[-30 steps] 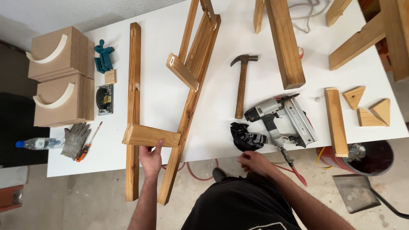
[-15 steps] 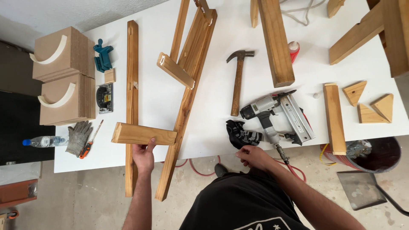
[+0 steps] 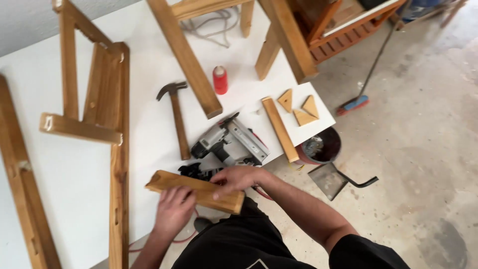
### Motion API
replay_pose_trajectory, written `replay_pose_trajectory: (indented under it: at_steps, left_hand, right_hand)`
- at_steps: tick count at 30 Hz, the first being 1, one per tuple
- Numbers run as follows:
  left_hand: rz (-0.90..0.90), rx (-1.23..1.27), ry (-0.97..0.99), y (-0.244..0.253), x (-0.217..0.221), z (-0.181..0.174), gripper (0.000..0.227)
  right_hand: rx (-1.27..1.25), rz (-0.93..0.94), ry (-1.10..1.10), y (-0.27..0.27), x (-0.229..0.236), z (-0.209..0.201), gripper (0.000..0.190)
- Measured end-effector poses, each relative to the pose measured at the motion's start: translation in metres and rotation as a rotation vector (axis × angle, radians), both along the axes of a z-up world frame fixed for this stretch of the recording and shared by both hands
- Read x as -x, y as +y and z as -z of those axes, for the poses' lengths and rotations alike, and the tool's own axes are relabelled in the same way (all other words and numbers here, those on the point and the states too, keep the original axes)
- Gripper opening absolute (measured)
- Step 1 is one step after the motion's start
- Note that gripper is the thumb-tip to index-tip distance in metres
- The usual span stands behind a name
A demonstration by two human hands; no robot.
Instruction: The person assembles wooden furniture parts on a white workbench. They apply glue from a red bottle to the ends of wooden pieces and use a hammer to tap them into place, joining the components together.
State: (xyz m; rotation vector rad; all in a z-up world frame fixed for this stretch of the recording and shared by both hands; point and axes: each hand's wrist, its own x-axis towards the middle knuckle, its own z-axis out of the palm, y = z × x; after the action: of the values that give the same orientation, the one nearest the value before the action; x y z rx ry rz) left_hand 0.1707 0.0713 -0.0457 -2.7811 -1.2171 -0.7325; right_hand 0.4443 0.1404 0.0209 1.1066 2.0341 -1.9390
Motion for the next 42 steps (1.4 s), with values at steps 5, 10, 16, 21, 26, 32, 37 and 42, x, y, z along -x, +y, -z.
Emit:
replay_pose_trajectory:
  at_steps: [5, 10, 16, 21, 26, 32, 37, 42]
  left_hand:
    - [0.206, -0.115, -0.037, 0.031, -0.087, -0.02, 0.01]
    - [0.265, -0.062, -0.1, 0.03, -0.109, -0.026, 0.018]
    - [0.065, 0.096, -0.057, 0.004, -0.048, 0.035, 0.023]
    - [-0.141, 0.13, -0.075, -0.031, 0.006, 0.07, 0.023]
    - [-0.322, 0.152, -0.065, -0.056, 0.037, 0.077, 0.018]
    - [-0.382, 0.147, -0.12, -0.063, 0.043, 0.082, 0.02]
    - [-0.371, 0.152, -0.153, -0.065, 0.043, 0.092, 0.02]
    - [-0.394, 0.235, -0.167, -0.064, 0.05, 0.112, 0.021]
  right_hand:
    - [-0.327, 0.409, -0.213, -0.038, -0.03, -0.02, 0.044]
    - [-0.209, 0.815, -0.401, -0.047, -0.07, -0.018, 0.04]
    - [-0.506, 1.243, -0.698, 0.008, -0.196, 0.094, 0.056]
    - [-0.685, 1.172, -0.792, 0.03, -0.234, 0.15, 0.066]
    - [-0.809, 1.137, -0.793, 0.022, -0.231, 0.161, 0.083]
    - [-0.428, 0.819, -0.925, 0.005, -0.15, 0.116, 0.062]
    - [-0.628, 0.947, -0.85, 0.001, -0.164, 0.179, 0.056]
    - [-0.512, 0.876, -0.922, 0.008, -0.169, 0.164, 0.057]
